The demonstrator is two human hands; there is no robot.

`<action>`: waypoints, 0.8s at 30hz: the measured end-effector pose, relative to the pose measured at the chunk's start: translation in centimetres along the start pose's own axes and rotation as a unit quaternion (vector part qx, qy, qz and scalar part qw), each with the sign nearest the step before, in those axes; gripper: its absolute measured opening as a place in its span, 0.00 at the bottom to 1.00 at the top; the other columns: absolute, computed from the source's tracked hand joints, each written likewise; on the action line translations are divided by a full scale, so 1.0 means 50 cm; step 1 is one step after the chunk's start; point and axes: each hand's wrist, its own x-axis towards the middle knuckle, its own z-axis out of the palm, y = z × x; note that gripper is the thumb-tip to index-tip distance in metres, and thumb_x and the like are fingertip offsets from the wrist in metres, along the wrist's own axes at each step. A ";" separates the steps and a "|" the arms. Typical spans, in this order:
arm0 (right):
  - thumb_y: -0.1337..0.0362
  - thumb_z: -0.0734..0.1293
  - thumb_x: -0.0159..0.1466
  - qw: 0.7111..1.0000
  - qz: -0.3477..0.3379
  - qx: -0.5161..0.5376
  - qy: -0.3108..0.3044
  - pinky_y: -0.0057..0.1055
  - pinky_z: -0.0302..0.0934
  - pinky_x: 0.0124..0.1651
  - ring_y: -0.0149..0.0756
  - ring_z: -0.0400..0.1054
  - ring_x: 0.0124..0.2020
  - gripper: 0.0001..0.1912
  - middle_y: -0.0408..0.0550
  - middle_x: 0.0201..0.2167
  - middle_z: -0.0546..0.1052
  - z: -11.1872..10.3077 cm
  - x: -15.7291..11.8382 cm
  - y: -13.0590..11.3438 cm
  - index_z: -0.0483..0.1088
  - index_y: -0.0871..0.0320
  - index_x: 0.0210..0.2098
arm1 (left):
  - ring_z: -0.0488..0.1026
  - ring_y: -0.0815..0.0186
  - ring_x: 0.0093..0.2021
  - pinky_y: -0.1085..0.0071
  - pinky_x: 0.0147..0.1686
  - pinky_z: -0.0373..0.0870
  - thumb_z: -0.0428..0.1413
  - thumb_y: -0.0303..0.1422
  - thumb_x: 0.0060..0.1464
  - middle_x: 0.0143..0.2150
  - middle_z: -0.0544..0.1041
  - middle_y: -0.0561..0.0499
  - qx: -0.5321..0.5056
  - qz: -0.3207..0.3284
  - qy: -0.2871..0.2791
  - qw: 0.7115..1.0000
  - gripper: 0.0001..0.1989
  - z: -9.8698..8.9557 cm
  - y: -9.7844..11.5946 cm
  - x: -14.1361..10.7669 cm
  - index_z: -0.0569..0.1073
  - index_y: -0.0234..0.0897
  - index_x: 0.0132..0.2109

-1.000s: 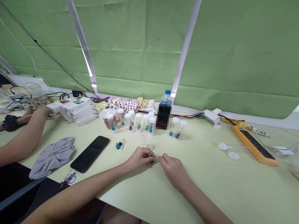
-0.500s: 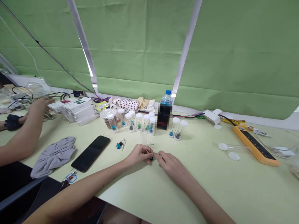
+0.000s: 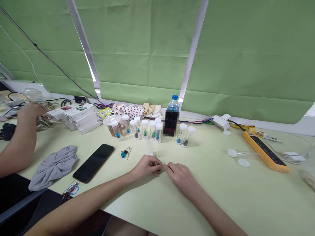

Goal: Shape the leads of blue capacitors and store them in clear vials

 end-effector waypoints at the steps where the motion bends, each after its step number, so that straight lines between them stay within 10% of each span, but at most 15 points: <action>1: 0.78 0.56 0.62 1.000 0.006 0.004 -0.002 0.29 0.53 0.26 0.31 0.63 0.24 0.16 0.45 0.28 0.71 0.001 0.001 -0.002 0.68 0.60 0.44 | 0.76 0.66 0.25 0.75 0.29 0.68 0.55 0.40 0.52 0.25 0.75 0.51 0.001 0.000 0.000 1.000 0.13 0.000 0.001 -0.001 0.75 0.32 0.32; 24: 0.82 0.55 0.61 0.996 -0.029 -0.079 0.043 0.32 0.61 0.35 0.35 0.70 0.32 0.16 0.54 0.37 0.76 0.012 -0.003 -0.001 0.70 0.62 0.37 | 0.76 0.64 0.25 0.73 0.28 0.69 0.59 0.41 0.48 0.22 0.75 0.50 -0.058 -0.040 0.001 0.998 0.15 -0.002 -0.020 0.010 0.76 0.31 0.32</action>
